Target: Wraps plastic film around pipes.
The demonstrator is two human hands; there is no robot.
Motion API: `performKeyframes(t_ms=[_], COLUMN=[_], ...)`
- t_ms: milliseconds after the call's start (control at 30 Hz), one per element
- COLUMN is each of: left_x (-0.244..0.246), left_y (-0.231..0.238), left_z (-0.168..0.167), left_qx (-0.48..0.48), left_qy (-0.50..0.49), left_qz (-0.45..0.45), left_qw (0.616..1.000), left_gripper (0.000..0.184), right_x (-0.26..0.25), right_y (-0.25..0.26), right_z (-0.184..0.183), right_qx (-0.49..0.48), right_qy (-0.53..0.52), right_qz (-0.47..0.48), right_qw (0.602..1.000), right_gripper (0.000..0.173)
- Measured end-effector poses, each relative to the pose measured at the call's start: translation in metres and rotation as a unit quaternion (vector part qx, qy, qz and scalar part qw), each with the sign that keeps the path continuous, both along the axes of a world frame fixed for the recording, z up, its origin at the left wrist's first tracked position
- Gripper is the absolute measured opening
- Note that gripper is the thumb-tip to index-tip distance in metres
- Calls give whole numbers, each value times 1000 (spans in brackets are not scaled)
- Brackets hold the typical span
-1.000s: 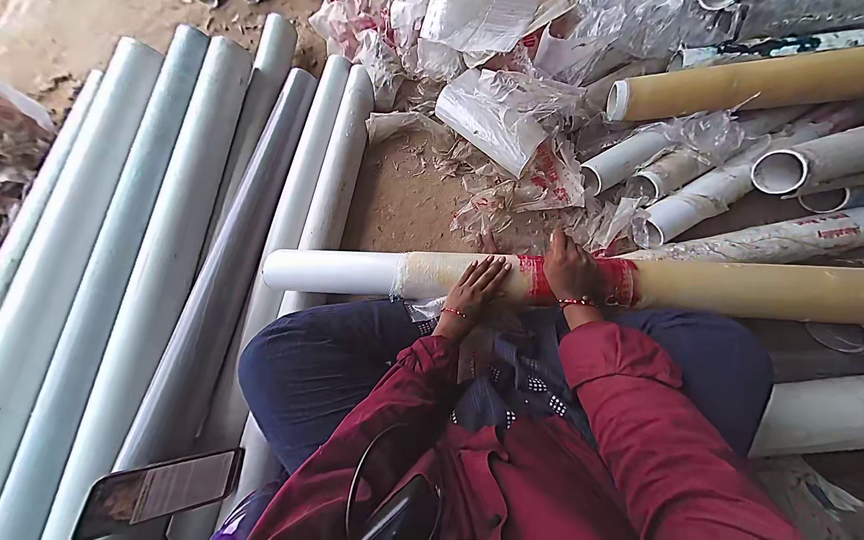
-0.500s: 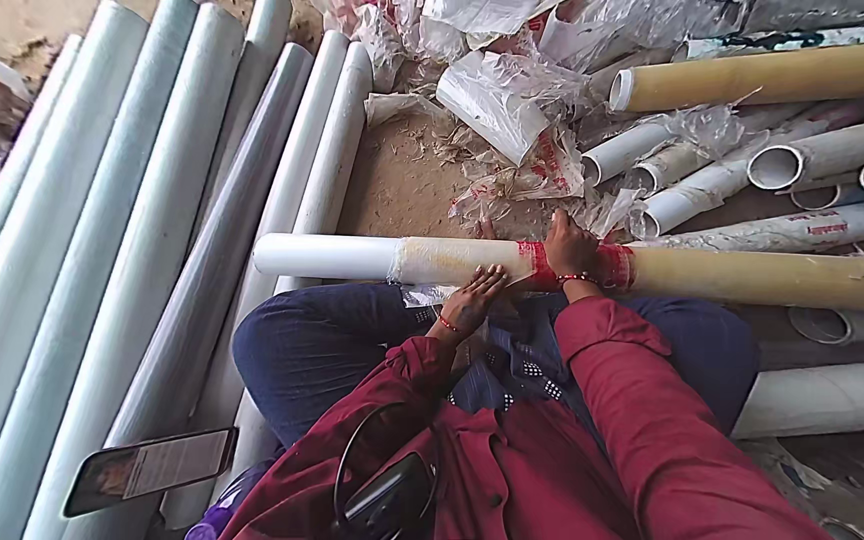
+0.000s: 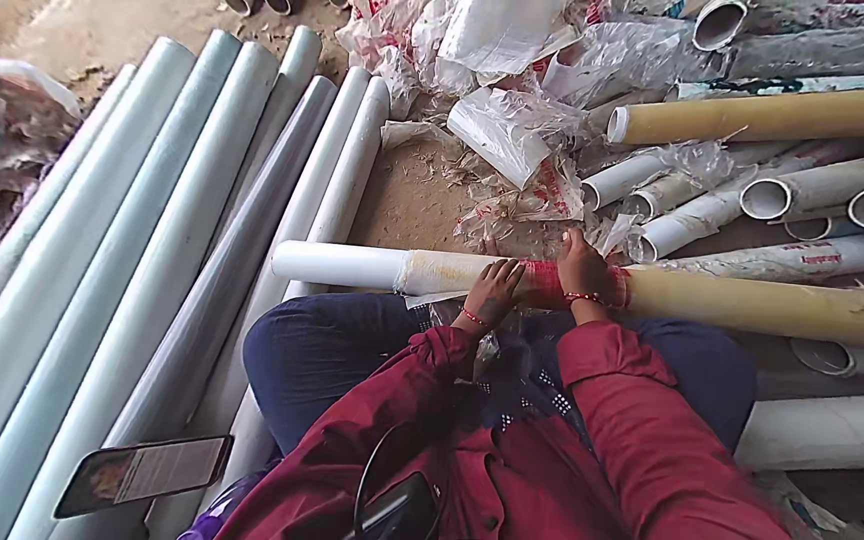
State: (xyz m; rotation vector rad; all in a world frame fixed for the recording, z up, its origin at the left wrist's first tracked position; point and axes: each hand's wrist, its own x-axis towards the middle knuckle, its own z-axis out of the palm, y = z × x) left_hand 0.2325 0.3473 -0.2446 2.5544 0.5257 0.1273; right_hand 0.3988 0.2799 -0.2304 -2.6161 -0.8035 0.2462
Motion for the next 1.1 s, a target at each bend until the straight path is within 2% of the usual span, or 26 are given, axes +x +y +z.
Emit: performKeyframes(t_ms=[67, 133, 267, 333, 400, 533, 767, 1100], left_x=[9, 8, 3, 4, 4, 5, 8, 9], left_y=[-11, -19, -20, -20, -17, -12, -8, -4], left_z=[-29, -50, -55, -49, -42, -41, -41, -41], left_qx=[46, 98, 75, 16, -34, -71, -100, -93], left_qy=[-100, -206, -240, -228, -213, -204, -190, -209], left_qz=[7, 23, 44, 53, 55, 44, 27, 5], left_qw=[994, 973, 967, 972, 975, 975, 976, 973], left_gripper=[27, 18, 14, 13, 12, 12, 12, 8], right_x=[3, 2, -22, -38, -52, -68, -76, -86], right_y=[-11, -21, -33, -35, -35, -33, -38, -39], right_z=[19, 31, 36, 30, 27, 29, 22, 9], right_qx=[8, -1, -68, -94, -116, -166, -142, -88], right_qy=[90, 155, 232, 255, 235, 175, 114, 56], right_qz=[-49, -43, 15, 32, 40, 29, 32, 36], right_qw=[995, 987, 970, 962, 964, 970, 983, 994], right_gripper=[35, 30, 32, 33, 34, 37, 34, 31])
